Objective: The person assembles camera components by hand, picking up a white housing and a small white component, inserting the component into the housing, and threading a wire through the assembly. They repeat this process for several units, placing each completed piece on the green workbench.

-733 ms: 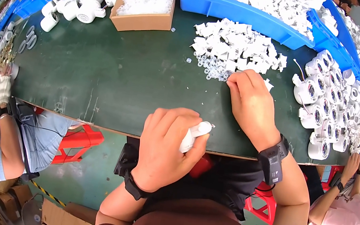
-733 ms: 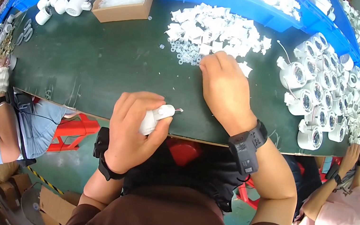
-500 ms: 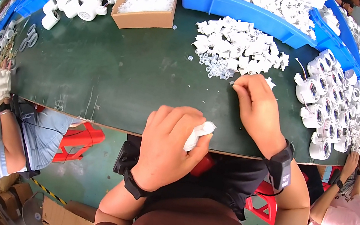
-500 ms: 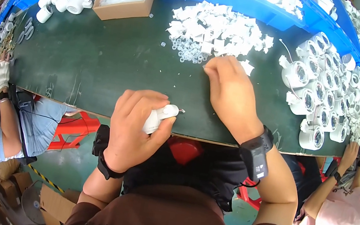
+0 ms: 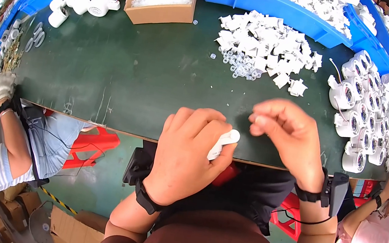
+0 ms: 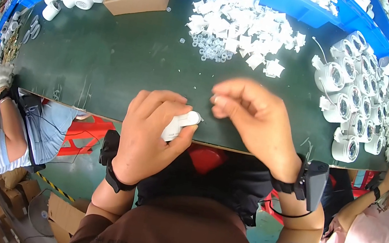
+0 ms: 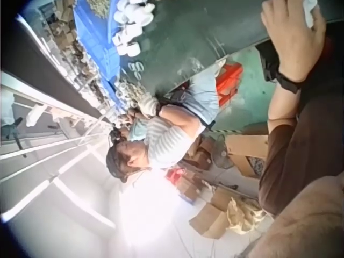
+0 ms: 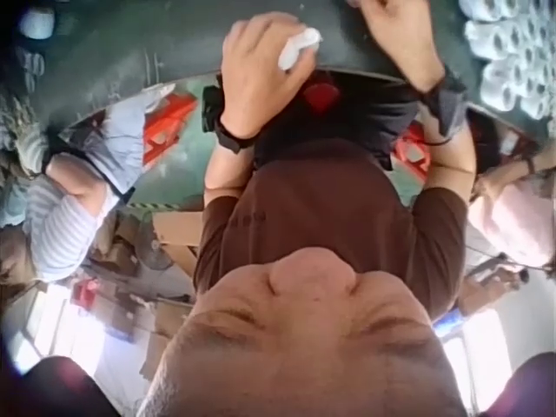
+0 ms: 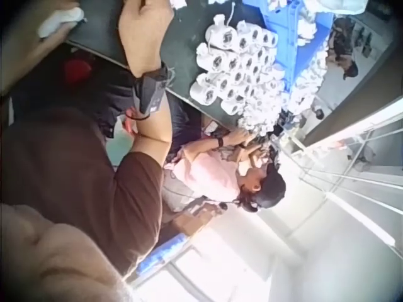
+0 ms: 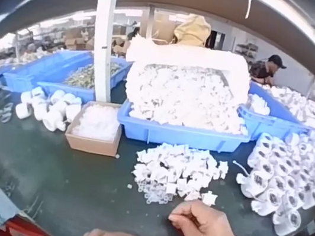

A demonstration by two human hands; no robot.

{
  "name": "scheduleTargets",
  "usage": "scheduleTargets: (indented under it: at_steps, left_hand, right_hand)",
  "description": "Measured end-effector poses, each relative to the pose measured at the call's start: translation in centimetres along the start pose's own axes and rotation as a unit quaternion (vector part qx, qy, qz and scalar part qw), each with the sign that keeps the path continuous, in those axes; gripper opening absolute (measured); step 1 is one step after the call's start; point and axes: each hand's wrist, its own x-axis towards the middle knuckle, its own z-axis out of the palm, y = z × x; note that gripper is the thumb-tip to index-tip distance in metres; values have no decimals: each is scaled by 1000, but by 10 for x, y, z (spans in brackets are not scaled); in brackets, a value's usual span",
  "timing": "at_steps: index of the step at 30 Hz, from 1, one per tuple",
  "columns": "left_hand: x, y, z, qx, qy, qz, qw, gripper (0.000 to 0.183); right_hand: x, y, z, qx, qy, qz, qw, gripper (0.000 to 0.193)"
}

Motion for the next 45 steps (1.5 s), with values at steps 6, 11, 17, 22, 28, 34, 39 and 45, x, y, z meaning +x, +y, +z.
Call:
scheduleTargets:
  at_steps: [6,11,17,22,28,34,39,45]
  left_hand:
    - [3,-1,1,-4,-9,8,1000,28]
    - [1,-7,4,-14,0,30,999,33]
    - [1,-4,8,-11,6,39,999,35]
    - [-3,-4,13,-12,64,35,997,38]
    - [-3,-6,12,-22,62,48,997,37]
    - [4,-11,-4,-11,-1,60,998,28]
    - [-1,-31,-42,298,93,-13,950,57]
    - [-15,-39,-35,260,108,-37,959,71]
  right_hand:
    - [-15,8,16,61,-69,-39,995,15]
    - [-8,-1,17,165,-96,92,977,13]
    - [-8,2,24,170,-90,121,974,14]
    - [-9,5,27,204,-68,89,973,12]
    - [-13,11,28,195,-57,61,977,10]
    - [-19,26,40,101,-24,3,995,10]
    - [-17,11,-17,-401,166,-299,850,21]
    - [3,2,-142,-682,360,-99,629,51]
